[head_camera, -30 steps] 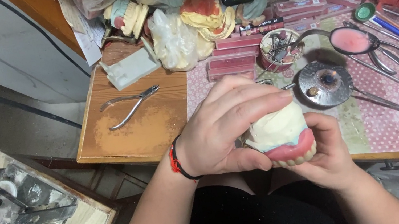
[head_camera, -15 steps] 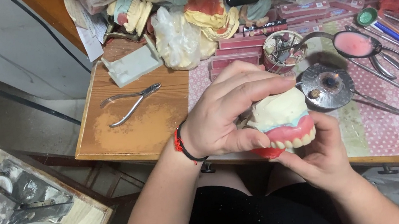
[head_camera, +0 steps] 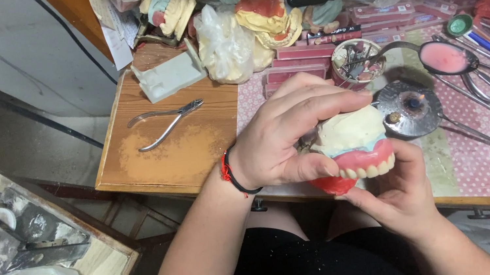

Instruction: The person is working on dental prosthetics, specifically applying material to dental molds and then using a hammer to separate the model from the mold.

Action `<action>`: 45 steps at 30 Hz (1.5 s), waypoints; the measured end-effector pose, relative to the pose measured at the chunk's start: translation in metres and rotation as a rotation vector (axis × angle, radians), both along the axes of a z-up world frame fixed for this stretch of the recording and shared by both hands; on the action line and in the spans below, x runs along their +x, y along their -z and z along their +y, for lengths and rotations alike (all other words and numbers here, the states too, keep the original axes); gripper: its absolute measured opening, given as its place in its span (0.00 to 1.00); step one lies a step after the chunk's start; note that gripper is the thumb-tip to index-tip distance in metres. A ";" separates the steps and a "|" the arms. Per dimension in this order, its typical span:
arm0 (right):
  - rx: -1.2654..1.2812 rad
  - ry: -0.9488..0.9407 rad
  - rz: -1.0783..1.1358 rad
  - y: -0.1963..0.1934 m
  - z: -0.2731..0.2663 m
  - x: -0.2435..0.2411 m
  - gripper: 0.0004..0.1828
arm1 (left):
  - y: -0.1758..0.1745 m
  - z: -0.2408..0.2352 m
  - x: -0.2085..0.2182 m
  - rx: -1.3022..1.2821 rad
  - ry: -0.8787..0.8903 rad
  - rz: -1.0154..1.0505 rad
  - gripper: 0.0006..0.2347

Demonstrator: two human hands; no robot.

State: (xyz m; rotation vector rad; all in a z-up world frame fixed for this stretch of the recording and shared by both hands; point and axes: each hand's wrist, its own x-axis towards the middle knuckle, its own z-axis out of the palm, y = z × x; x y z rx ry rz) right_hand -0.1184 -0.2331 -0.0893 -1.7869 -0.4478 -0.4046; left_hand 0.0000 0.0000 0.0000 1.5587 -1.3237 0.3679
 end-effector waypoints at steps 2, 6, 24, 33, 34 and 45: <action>0.023 -0.022 0.013 -0.003 0.003 0.000 0.39 | 0.000 0.000 -0.001 -0.005 -0.002 0.002 0.30; 0.013 -0.003 -0.001 0.003 0.000 0.000 0.39 | -0.001 0.000 0.000 -0.005 0.006 -0.005 0.29; 0.187 -0.110 0.040 0.004 0.002 -0.001 0.46 | 0.005 0.004 0.002 0.019 0.012 0.205 0.33; 0.212 -0.095 0.082 0.001 0.003 -0.004 0.47 | 0.006 0.003 0.002 0.020 0.000 0.257 0.34; 0.213 -0.095 0.082 0.001 0.003 -0.004 0.47 | 0.006 0.003 0.002 0.021 0.000 0.257 0.34; 0.491 -0.239 0.066 0.007 -0.008 0.000 0.43 | 0.003 0.001 0.003 0.143 0.034 0.172 0.29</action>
